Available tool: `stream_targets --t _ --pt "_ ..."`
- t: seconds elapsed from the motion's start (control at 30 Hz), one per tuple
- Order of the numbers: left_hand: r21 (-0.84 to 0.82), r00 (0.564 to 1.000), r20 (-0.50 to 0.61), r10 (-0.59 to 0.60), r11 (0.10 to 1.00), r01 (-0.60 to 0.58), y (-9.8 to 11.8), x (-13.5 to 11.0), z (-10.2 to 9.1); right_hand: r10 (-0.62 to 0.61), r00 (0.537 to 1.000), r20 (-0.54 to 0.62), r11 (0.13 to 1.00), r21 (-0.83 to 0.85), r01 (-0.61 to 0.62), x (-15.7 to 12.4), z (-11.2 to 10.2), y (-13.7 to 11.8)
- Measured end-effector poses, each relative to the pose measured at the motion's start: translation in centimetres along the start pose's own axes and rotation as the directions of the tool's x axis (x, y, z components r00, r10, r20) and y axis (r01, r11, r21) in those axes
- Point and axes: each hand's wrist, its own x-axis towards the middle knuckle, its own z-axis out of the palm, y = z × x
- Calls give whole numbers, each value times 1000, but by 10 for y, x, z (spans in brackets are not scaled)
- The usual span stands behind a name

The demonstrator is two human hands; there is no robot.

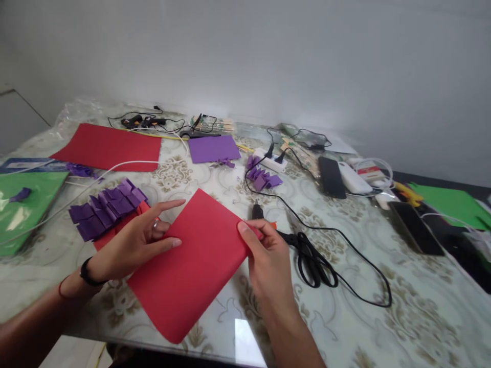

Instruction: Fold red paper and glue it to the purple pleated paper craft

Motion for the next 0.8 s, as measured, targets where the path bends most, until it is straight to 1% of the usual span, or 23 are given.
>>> stream_targets --t 0.03,0.07,0.1,0.13,0.17,0.23,0.3,0.37,0.43,0.53,0.63,0.73,0.8 --pt "36 1000 -11 8 999 -7 0 0 -1 1 1000 29 1000 -20 0 1 -5 -3" --pt "64 1000 -10 11 998 -10 -1 0 -2 15 996 84 998 -59 -10 1 -11 -7" --pt "93 1000 4 13 996 -13 -1 0 -3 38 988 151 993 -113 -21 2 -17 -13" --pt "126 999 27 23 992 -26 -1 0 -4 92 967 237 981 -190 -47 2 -22 -19" --pt "156 997 72 34 987 -45 -1 0 -5 164 935 313 956 -284 -73 3 -25 -25" --pt "190 976 210 63 976 -104 -1 0 -6 251 882 400 894 -445 -53 3 -27 -35" --pt "203 939 331 98 964 -172 -1 0 -6 266 856 444 849 -529 11 4 -22 -40" --pt "215 921 370 119 954 -210 -1 0 -4 239 848 473 824 -561 81 3 -16 -38" --pt "225 930 345 124 952 -210 -2 0 -2 191 857 479 816 -563 133 3 -12 -33" --pt "218 949 285 138 954 -204 -3 0 0 115 889 443 818 -551 169 3 -13 -25" --pt "222 956 256 145 954 -204 -1 0 -1 64 924 376 815 -554 169 4 -20 -20" --pt "264 959 264 106 948 -178 0 0 -3 18 955 296 834 -531 149 5 -24 -17" --pt "282 959 268 94 944 -172 0 1 -5 -15 967 254 842 -519 149 5 -26 -16"
